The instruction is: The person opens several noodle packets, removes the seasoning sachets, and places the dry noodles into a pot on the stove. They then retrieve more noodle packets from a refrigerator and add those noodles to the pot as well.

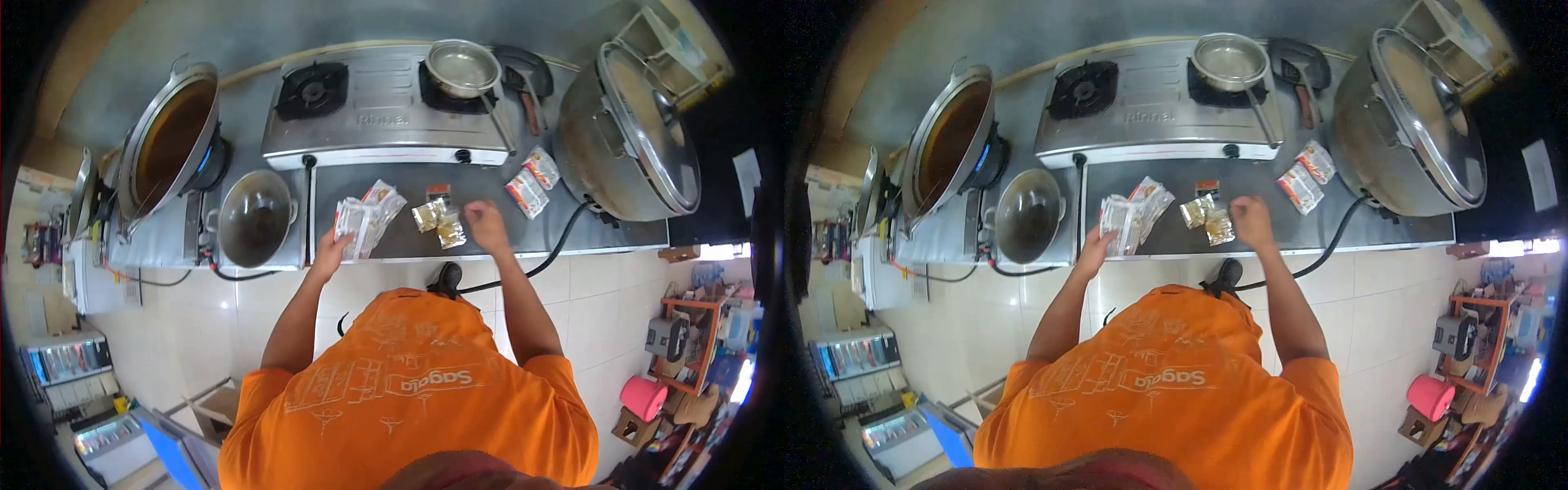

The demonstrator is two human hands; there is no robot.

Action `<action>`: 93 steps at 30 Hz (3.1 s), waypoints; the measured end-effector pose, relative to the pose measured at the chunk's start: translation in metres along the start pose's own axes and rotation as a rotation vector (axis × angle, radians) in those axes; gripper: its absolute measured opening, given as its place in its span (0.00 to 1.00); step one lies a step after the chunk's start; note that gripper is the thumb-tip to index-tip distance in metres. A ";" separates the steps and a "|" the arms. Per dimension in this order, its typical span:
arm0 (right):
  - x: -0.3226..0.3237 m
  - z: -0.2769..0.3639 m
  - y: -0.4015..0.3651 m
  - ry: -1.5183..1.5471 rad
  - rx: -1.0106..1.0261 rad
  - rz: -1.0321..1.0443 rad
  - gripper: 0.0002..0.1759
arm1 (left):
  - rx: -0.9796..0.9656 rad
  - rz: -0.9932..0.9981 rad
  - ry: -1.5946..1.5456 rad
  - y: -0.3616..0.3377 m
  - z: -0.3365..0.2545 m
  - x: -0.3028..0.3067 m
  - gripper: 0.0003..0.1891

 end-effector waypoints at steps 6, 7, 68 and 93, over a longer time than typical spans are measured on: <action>0.024 -0.055 -0.033 0.110 -0.336 0.153 0.11 | 0.074 -0.275 0.187 0.012 0.040 0.043 0.23; 0.025 -0.071 -0.035 0.148 -0.318 0.155 0.12 | 0.052 -0.347 0.318 0.012 0.040 0.048 0.24; -0.002 0.205 -0.052 0.450 0.280 0.144 0.16 | -0.691 0.129 0.672 -0.057 -0.209 -0.131 0.05; -0.046 0.212 -0.076 0.441 0.161 0.181 0.10 | -0.568 -0.035 0.714 -0.098 -0.163 -0.122 0.09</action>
Point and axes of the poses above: each hand's wrist, its own y-axis towards the middle knuckle, its own x-axis out of the back of the hand, z = x × y, the point moved 10 cm from there along y, towards the middle knuckle, and after that the axes turned 15 degrees about z, right-handed, at the moved point
